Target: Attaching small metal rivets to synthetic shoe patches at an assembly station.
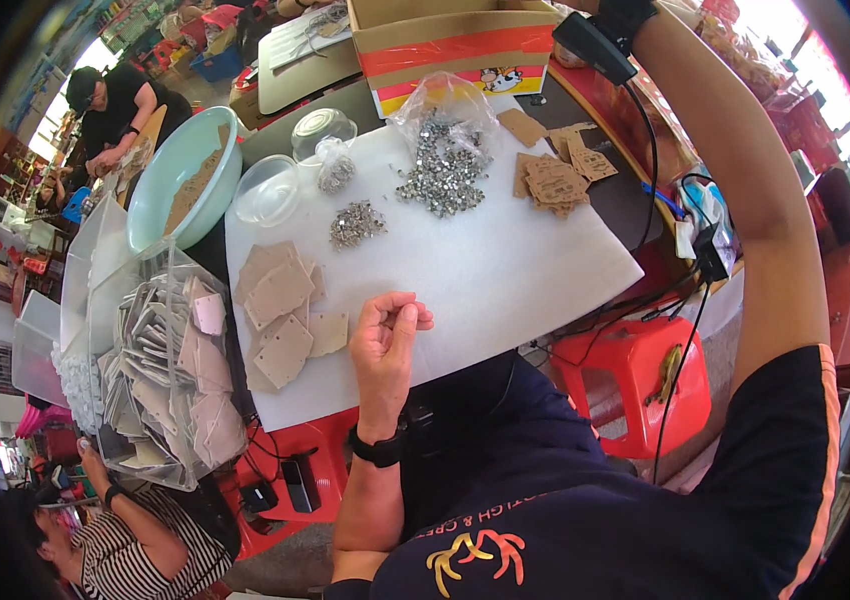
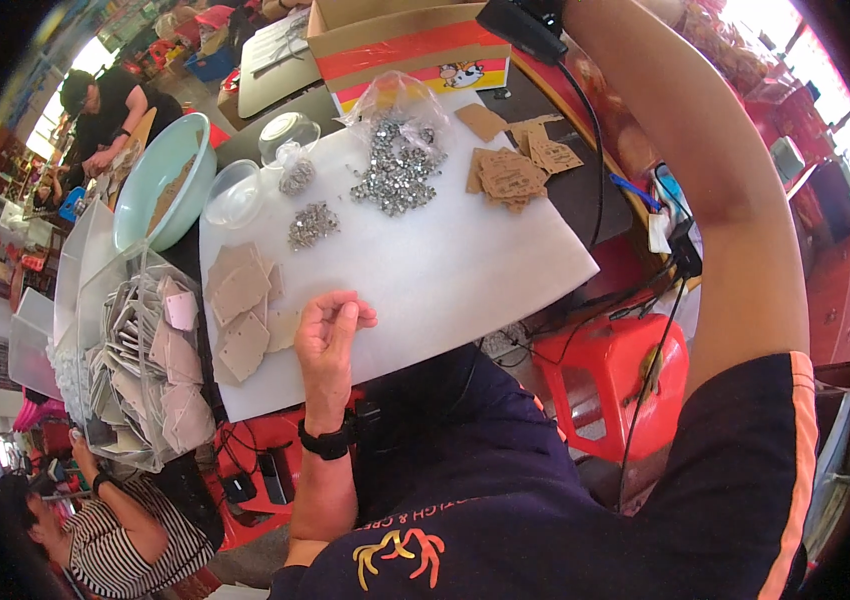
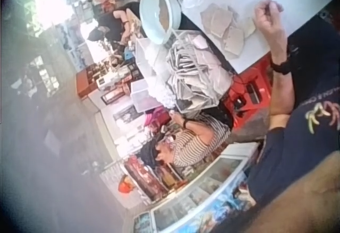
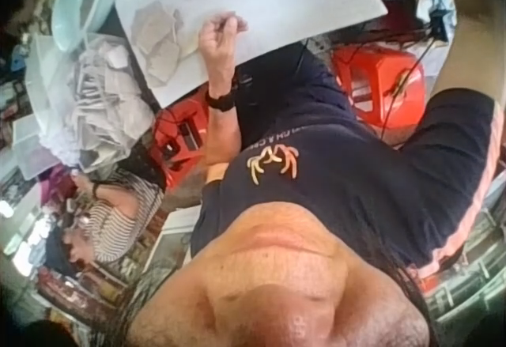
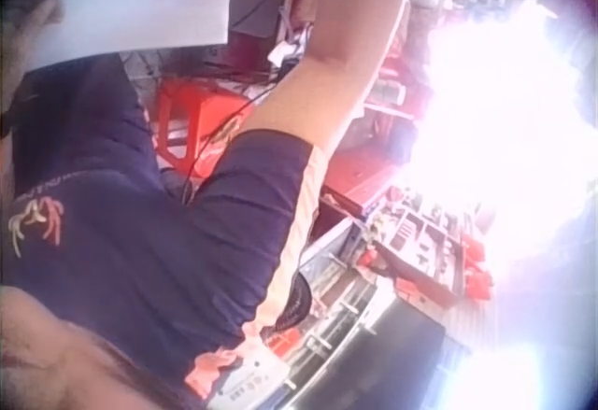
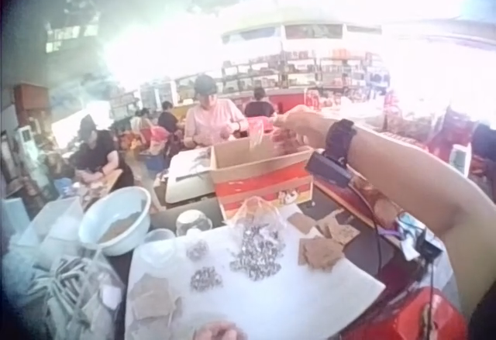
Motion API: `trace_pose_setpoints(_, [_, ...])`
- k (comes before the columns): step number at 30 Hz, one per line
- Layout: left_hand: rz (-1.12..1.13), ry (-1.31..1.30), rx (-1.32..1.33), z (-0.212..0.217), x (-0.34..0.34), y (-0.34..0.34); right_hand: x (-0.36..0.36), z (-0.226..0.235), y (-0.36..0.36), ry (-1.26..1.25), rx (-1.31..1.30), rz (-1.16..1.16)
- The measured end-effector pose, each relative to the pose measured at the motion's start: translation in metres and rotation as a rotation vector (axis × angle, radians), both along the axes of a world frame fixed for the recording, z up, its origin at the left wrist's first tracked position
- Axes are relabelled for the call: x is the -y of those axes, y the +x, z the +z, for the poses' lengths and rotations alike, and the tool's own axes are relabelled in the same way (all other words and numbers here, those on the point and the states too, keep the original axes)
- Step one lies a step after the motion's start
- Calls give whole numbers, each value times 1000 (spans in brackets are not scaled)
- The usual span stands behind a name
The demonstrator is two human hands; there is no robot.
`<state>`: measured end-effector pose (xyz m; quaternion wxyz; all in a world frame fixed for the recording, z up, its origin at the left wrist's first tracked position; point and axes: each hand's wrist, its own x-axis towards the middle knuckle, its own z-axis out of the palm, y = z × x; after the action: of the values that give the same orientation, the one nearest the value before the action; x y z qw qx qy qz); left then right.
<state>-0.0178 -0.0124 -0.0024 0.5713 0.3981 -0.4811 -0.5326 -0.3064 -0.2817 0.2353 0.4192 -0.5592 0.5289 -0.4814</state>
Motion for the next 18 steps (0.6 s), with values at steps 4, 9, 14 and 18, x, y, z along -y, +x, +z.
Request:
trace_pose_setpoints(4, [-52, -22, 2, 2, 5, -11, 27, -48, -77, -255, -414, 765])
trace_pose_setpoints(9, [-10, -20, 40, -2, 0, -1, -48, -90, -22, 329, -1255, 329])
trace_pose_setpoints(14, [13, -29, 92, -1, -2, -3, -50, -160, -45, 65, -1314, 120])
trace_pose_setpoints(18, [9, -22, 79, -3, -4, 0, -41, -184, -40, 9, -1299, 101])
